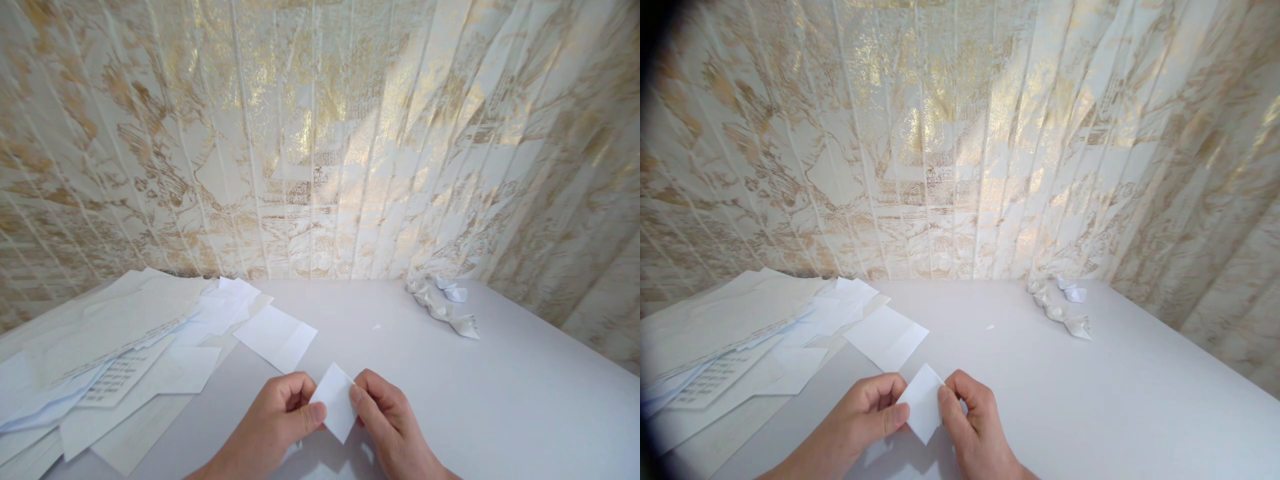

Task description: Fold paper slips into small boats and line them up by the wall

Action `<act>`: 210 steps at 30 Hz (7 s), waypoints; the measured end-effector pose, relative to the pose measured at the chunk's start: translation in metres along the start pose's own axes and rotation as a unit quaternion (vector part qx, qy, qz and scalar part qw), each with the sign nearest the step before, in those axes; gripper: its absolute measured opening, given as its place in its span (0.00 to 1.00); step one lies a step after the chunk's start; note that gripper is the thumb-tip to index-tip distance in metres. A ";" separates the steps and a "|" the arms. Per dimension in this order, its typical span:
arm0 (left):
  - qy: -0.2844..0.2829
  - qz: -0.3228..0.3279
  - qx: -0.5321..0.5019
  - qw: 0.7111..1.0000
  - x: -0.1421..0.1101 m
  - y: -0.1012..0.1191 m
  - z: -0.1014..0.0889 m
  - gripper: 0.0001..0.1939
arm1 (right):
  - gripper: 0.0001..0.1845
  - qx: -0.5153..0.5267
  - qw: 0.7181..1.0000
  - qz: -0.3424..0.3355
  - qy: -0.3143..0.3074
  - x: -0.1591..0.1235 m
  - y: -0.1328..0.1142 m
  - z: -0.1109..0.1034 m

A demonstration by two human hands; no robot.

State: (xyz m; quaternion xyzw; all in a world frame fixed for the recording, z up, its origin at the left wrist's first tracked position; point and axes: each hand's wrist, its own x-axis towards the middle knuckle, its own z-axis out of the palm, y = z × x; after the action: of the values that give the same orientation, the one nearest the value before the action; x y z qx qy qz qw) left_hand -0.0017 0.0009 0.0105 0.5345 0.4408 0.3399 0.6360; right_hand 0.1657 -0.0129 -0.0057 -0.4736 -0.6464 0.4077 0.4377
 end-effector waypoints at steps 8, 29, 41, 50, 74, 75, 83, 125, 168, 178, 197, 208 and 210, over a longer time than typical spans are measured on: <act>0.064 -0.014 -0.028 0.997 0.000 -0.002 0.002 0.17 | 0.22 0.056 0.998 0.014 -0.015 -0.002 0.000 0.003; -0.037 0.003 -0.066 0.997 0.001 -0.008 0.004 0.19 | 0.23 0.116 0.993 0.013 0.015 -0.002 0.000 0.009; 0.019 -0.014 -0.138 0.990 0.003 -0.008 0.007 0.22 | 0.20 -0.009 0.997 -0.053 0.054 -0.001 0.001 0.003; 0.012 -0.069 -0.263 0.962 0.000 -0.005 0.009 0.20 | 0.08 -0.405 0.774 -0.482 0.068 0.009 -0.008 -0.016; -0.016 0.055 -0.061 0.996 0.004 -0.007 -0.009 0.12 | 0.11 -0.024 0.965 -0.256 -0.050 0.009 0.015 -0.006; -0.019 0.063 -0.069 0.995 0.004 -0.009 -0.009 0.13 | 0.11 -0.008 0.970 -0.242 -0.027 0.008 0.017 -0.004; 0.042 0.083 -0.072 0.993 0.003 -0.018 -0.005 0.15 | 0.09 0.084 0.985 -0.137 0.066 0.006 0.018 0.000; 0.134 0.160 0.004 0.978 -0.002 -0.013 0.002 0.04 | 0.15 0.143 0.983 -0.062 0.099 0.003 0.013 0.012; 0.150 0.164 -0.135 0.966 -0.002 -0.006 0.017 0.12 | 0.19 0.139 0.977 -0.040 0.156 0.003 0.007 0.018; 0.131 0.146 -0.026 0.980 -0.001 -0.009 0.017 0.10 | 0.17 0.069 0.983 -0.076 0.150 0.002 0.012 0.016; 0.097 0.093 -0.009 0.991 0.003 -0.012 0.013 0.15 | 0.19 0.013 0.982 -0.060 0.180 0.003 0.014 0.017; 0.145 0.159 0.114 0.970 0.001 -0.010 0.015 0.08 | 0.17 0.017 0.986 -0.057 0.157 0.002 0.011 0.014; 0.145 0.156 0.117 0.970 0.001 -0.009 0.015 0.08 | 0.17 0.016 0.985 -0.061 0.158 0.003 0.012 0.015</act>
State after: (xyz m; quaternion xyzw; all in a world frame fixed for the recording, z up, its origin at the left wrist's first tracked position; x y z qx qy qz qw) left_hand 0.0118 -0.0056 0.0018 0.6123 0.4762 0.4552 0.4372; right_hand 0.1539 -0.0095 -0.0205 -0.4846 -0.5907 0.3104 0.5656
